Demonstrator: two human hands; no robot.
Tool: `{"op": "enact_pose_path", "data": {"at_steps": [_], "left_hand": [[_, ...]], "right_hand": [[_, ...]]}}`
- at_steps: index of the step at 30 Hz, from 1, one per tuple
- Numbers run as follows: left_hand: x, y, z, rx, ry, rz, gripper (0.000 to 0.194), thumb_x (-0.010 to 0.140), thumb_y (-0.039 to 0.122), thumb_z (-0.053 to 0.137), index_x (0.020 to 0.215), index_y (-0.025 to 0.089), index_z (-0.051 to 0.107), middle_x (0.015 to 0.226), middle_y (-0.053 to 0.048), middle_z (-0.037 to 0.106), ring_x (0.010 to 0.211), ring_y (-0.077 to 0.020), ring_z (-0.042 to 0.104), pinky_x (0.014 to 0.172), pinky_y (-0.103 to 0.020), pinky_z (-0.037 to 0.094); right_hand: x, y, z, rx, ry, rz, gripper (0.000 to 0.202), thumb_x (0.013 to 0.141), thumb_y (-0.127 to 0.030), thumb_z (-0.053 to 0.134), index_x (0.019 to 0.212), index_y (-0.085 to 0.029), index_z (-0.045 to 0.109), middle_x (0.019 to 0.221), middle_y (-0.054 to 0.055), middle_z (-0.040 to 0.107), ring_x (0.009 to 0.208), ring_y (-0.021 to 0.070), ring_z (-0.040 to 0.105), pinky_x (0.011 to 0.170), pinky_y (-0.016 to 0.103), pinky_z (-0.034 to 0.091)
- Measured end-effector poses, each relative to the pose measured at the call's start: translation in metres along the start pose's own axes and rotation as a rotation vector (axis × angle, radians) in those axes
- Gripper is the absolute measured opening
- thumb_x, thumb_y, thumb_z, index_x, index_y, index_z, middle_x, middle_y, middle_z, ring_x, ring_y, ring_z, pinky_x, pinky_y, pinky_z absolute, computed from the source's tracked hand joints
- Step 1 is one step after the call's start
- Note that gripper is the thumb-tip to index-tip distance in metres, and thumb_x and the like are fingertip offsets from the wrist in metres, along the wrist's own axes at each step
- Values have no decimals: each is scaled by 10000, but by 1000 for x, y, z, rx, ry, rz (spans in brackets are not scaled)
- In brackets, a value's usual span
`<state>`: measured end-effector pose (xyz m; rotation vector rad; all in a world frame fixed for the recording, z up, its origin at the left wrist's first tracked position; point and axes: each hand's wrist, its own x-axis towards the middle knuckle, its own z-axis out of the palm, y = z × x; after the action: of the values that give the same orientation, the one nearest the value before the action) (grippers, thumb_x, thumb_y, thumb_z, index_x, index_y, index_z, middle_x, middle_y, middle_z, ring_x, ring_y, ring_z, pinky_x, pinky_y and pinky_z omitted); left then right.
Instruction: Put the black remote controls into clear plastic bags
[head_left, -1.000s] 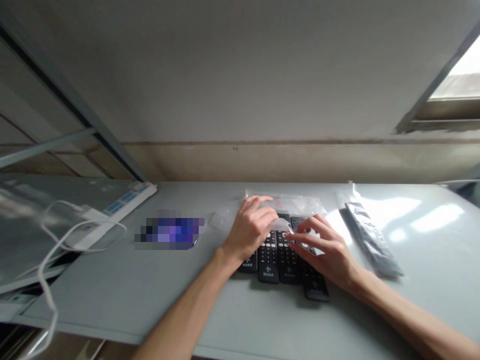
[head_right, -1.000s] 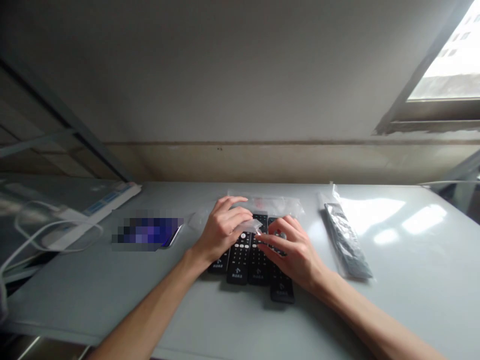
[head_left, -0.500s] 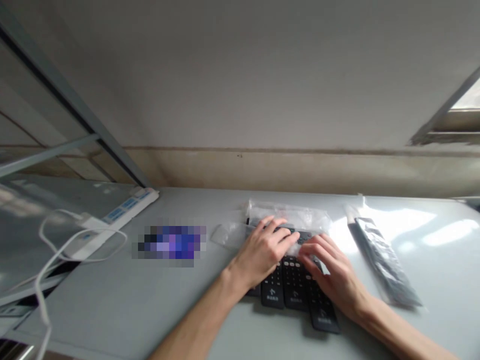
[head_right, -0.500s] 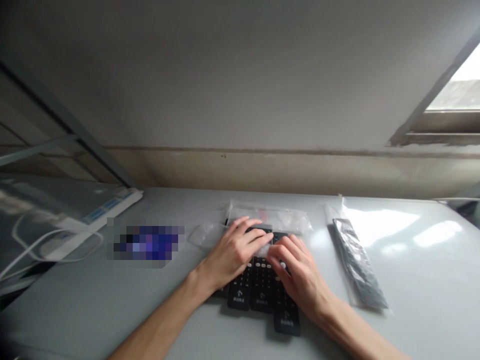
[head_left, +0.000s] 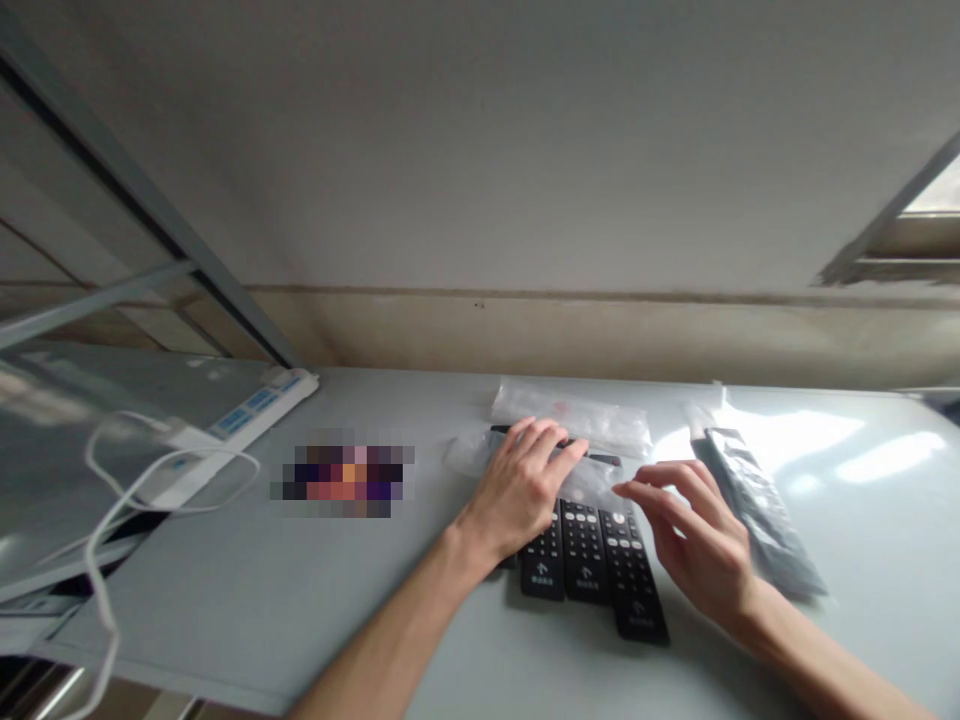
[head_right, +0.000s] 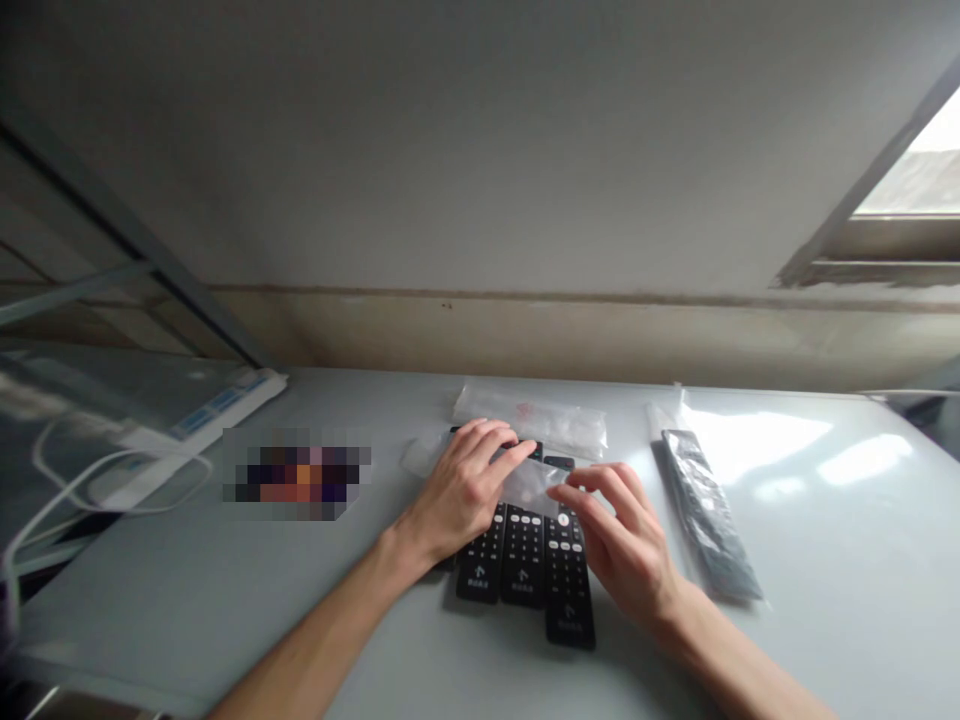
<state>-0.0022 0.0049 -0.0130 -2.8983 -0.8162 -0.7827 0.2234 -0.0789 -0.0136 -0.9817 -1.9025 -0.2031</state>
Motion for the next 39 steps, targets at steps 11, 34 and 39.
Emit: {"op": "enact_pose_path", "data": {"at_steps": [11,34,39], "left_hand": [[0,-10,-7,45,10,-22,508,951,-40,472,1411,128,606,1143,-93,706,1141,-251,615,1087,-419,547],[0,-20,-1,33,28,10,647,939,-47,467,1544,170,546,1368,-81,738,1409,-281,573,1232,-550,454],[-1,-14,1,-20,-19,64,660,982,33,509,1615,205,433,1436,-64,700,1476,-257,525,1292,-527,388]], "right_hand": [[-2,7,-2,-5,95,23,662,912,96,569,1416,-323,666,992,62,743,845,236,688,705,398,570],[0,2,4,-56,82,-77,639,971,73,548,1455,-332,645,1006,55,705,834,171,645,713,327,553],[-2,-1,2,-16,57,-171,556,961,50,620,1432,-243,663,1058,105,768,908,207,714,760,367,590]]}}
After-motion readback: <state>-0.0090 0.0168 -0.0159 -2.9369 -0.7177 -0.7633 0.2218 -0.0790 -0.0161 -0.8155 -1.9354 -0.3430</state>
